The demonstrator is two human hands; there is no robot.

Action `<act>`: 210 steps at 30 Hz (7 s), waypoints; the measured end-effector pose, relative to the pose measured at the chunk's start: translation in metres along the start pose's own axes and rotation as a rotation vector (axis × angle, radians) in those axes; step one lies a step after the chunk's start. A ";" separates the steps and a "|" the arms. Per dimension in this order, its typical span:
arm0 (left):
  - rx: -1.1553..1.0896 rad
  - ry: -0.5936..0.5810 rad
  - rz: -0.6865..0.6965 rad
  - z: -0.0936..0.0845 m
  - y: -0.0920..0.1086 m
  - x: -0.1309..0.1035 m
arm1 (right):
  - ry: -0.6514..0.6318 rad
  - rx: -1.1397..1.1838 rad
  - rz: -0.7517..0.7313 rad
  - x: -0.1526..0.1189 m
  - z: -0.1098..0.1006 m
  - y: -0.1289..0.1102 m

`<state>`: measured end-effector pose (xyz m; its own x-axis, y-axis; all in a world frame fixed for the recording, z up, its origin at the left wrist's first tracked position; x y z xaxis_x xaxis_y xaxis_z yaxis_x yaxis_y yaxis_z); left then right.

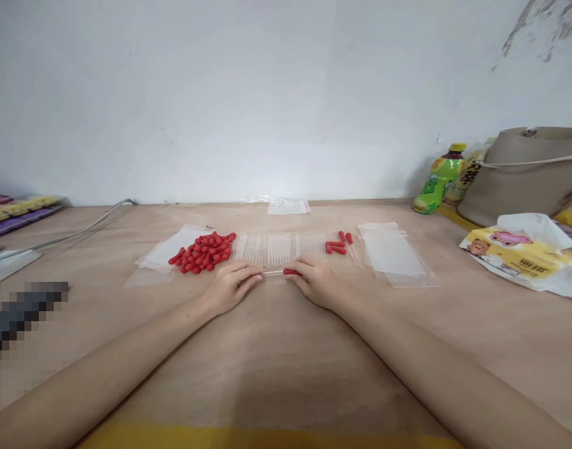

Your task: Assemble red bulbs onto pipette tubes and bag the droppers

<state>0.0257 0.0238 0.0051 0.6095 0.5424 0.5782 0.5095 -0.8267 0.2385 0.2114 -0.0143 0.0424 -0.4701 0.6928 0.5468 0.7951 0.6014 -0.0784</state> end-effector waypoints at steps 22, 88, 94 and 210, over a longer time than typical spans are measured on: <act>-0.051 0.014 0.050 0.002 0.008 -0.003 | -0.064 0.068 -0.088 0.000 0.004 -0.005; 0.044 0.064 -0.086 -0.001 0.006 0.002 | -0.202 -0.099 0.479 0.011 0.023 0.161; 0.316 0.154 -0.343 -0.009 -0.015 0.010 | 0.054 0.095 0.342 0.012 0.009 0.093; -0.043 -0.056 0.012 0.005 0.007 0.000 | -0.026 0.133 -0.134 -0.004 0.016 0.003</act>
<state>0.0320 0.0189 0.0024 0.6493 0.5387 0.5369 0.4759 -0.8384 0.2657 0.2093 -0.0094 0.0266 -0.5793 0.6119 0.5385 0.6680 0.7350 -0.1166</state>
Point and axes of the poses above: each hand's wrist, its own x-axis towards the middle knuckle, its own z-axis out of the palm, y = z × x, the point moved 3 cm from there along x, towards the middle knuckle, and after that the axes turned 1 degree about z, right-handed, at the moved point
